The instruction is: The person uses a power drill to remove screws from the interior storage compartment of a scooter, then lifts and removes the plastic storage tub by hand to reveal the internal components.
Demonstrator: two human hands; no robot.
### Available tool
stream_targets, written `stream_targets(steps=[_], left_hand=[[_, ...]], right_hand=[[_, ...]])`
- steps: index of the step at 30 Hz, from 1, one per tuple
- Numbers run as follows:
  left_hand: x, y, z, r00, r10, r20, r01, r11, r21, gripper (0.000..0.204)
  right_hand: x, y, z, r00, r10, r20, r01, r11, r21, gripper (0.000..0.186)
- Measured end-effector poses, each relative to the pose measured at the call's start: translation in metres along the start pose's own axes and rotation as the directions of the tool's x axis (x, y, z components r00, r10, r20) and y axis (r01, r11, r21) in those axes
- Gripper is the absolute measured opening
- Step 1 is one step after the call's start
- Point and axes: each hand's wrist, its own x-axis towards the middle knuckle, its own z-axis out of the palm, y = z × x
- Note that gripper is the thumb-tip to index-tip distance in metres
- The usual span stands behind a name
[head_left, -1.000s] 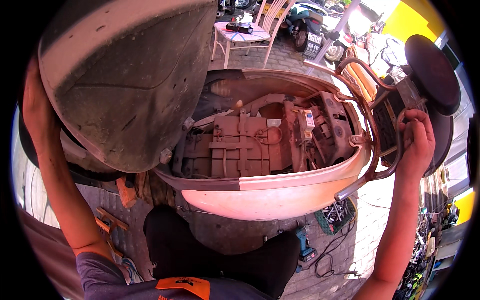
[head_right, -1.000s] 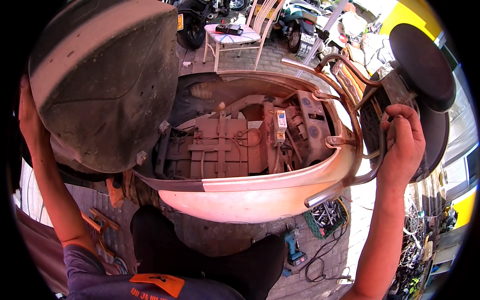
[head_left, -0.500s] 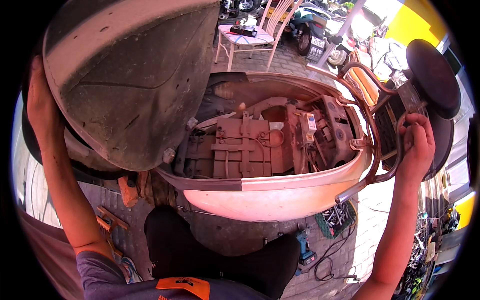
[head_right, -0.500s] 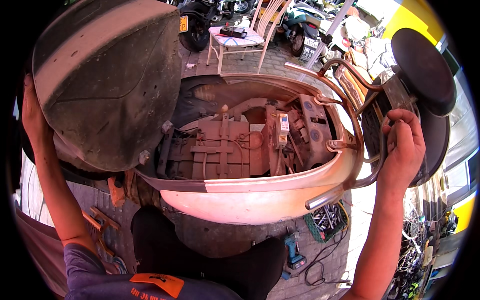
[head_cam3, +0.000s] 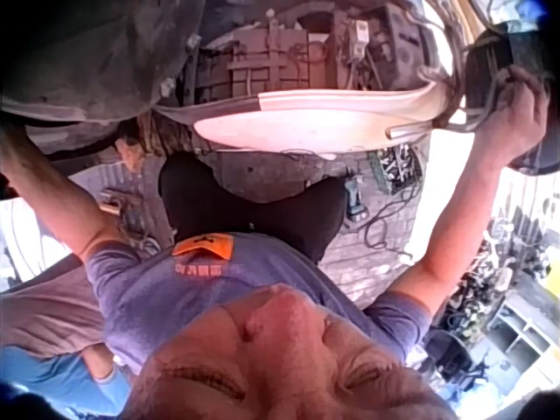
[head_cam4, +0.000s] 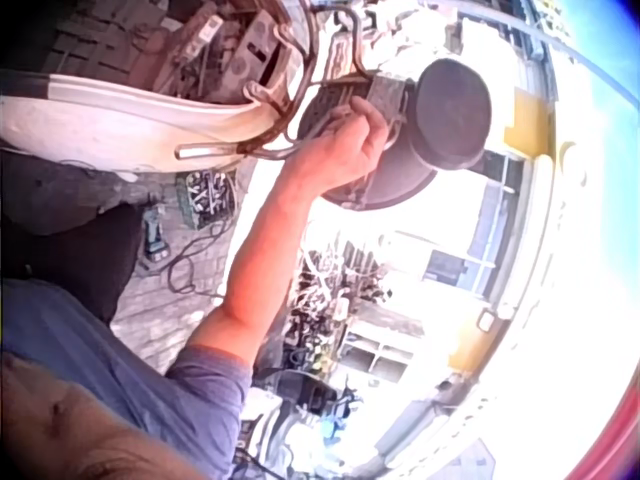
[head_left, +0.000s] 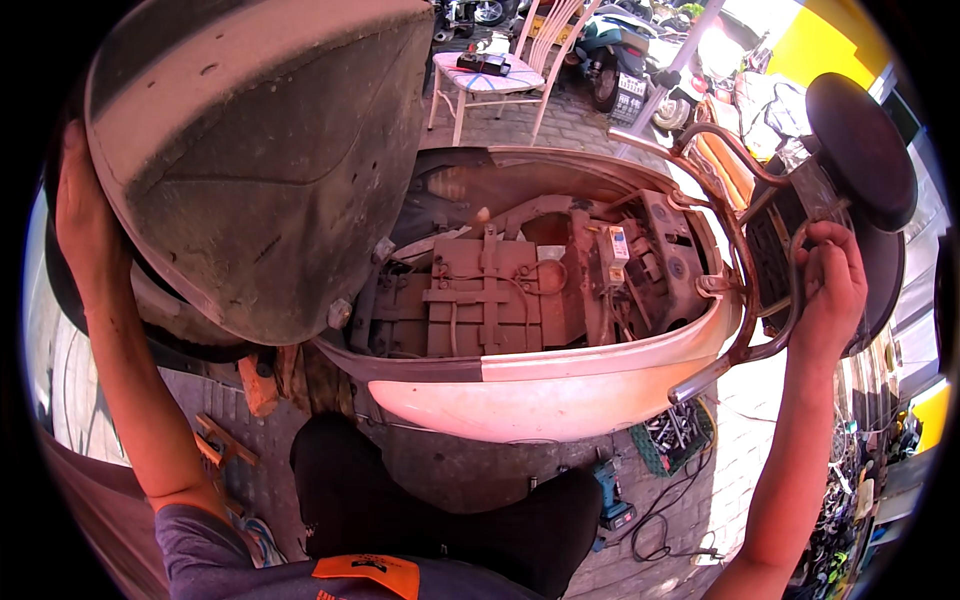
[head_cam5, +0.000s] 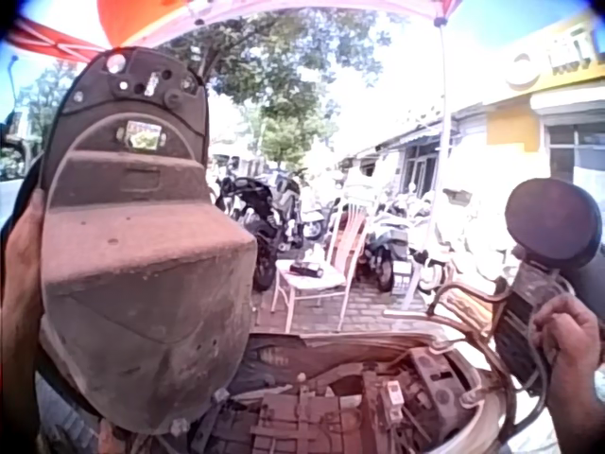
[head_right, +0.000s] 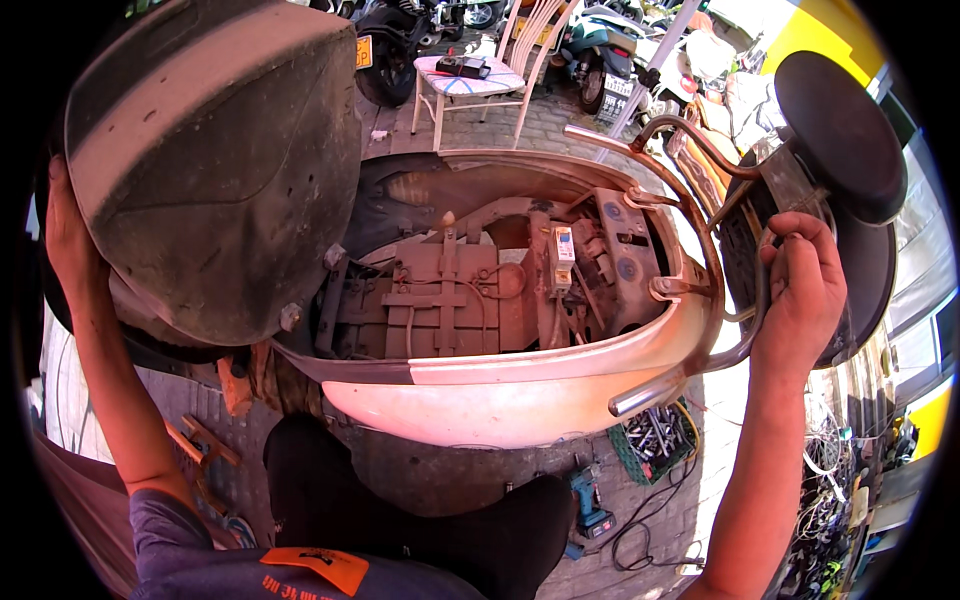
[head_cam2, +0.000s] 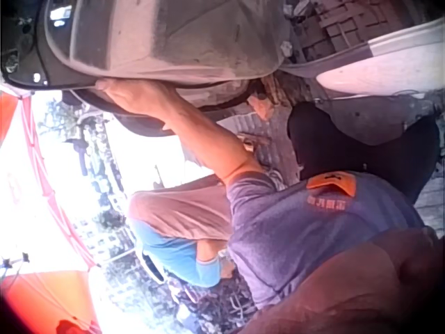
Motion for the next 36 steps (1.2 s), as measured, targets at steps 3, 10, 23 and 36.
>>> stream_targets(steps=[3, 10, 23, 36], left_hand=[[-0.001, 0.003, 0.003, 1.000, -0.023, -0.014, 0.023, 1.000, 0.010, 0.059], [-0.001, 0.003, -0.002, 0.999, -0.046, 0.012, 0.046, 0.999, 0.010, 0.062], [-0.003, 0.003, -0.006, 0.999, -0.029, 0.023, 0.030, 0.997, -0.068, 0.061], [0.013, -0.002, -0.010, 0.992, 0.049, 0.114, -0.046, 0.999, -0.029, 0.060]], right_hand=[[0.000, -0.002, 0.000, 1.000, 0.012, -0.010, -0.012, 1.000, 0.007, 0.019], [0.000, -0.004, 0.003, 0.999, 0.029, -0.027, -0.029, 0.999, 0.029, 0.019], [-0.001, -0.003, 0.005, 0.999, 0.014, -0.037, -0.013, 0.999, 0.043, 0.020], [-0.007, -0.013, 0.010, 0.995, -0.044, -0.085, 0.034, 0.992, -0.124, 0.023]])
